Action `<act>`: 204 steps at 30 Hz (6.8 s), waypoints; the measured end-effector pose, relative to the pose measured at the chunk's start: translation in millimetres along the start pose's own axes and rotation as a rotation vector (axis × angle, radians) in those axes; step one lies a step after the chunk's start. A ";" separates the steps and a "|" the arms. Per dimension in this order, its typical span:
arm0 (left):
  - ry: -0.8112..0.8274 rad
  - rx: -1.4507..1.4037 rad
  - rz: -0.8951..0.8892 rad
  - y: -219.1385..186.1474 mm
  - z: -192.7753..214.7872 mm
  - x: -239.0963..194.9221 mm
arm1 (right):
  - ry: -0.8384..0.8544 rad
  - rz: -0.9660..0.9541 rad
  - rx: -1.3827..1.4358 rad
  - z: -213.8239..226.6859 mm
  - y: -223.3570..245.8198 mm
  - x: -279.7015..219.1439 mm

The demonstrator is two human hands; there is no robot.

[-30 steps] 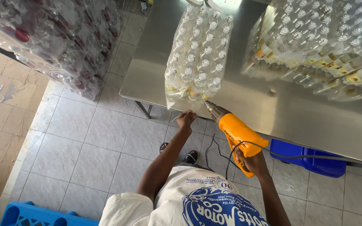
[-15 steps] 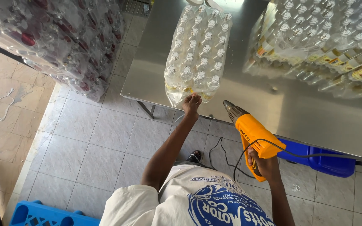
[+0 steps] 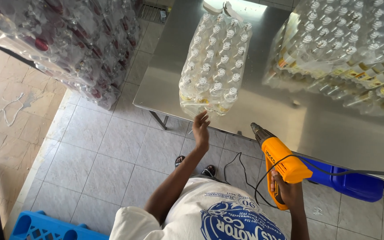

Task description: The person uses a handheld heat gun to shrink-wrap a pack of plastic bottles on a metal table. They rotate the pack and apply heat to all sides until the plastic conforms tightly, then place the finished pack aside.

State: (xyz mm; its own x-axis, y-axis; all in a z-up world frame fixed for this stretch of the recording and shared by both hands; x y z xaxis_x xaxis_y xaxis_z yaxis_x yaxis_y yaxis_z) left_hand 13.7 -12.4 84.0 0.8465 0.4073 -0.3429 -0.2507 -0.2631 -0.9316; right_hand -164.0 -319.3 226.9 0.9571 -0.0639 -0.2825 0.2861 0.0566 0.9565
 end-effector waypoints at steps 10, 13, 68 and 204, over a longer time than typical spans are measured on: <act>-0.126 -0.201 0.304 67.9 46.3 114.6 | 0.174 0.004 -0.080 -4.7 -26.8 28.6; -0.074 -0.273 0.509 86.3 42.2 136.7 | 0.169 -0.075 -0.071 -9.4 -24.7 26.2; -0.190 -0.152 -0.155 -32.9 127.0 143.5 | -0.132 -0.037 -0.066 -89.4 76.1 -15.3; 0.599 0.495 0.199 -49.8 358.6 71.1 | -0.116 0.128 -0.664 -325.1 -48.5 -36.7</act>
State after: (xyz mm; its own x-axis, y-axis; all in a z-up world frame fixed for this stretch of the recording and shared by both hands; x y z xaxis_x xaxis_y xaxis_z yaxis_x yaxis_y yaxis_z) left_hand -82.1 343.3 62.7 0.8370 -0.1823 -0.5160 -0.4838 0.1939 -0.8534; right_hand -198.3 4.3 167.3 0.9848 -0.1200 -0.1252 0.1735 0.6677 0.7240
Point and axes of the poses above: each hand's wrist, its own x-axis towards the middle knuckle, its own z-axis out of the back of the hand, y = z × x, the point moved 1 cm from there along x, towards the middle knuckle, and after that the axes turned 15 degrees about x, right-handed, at the moved point
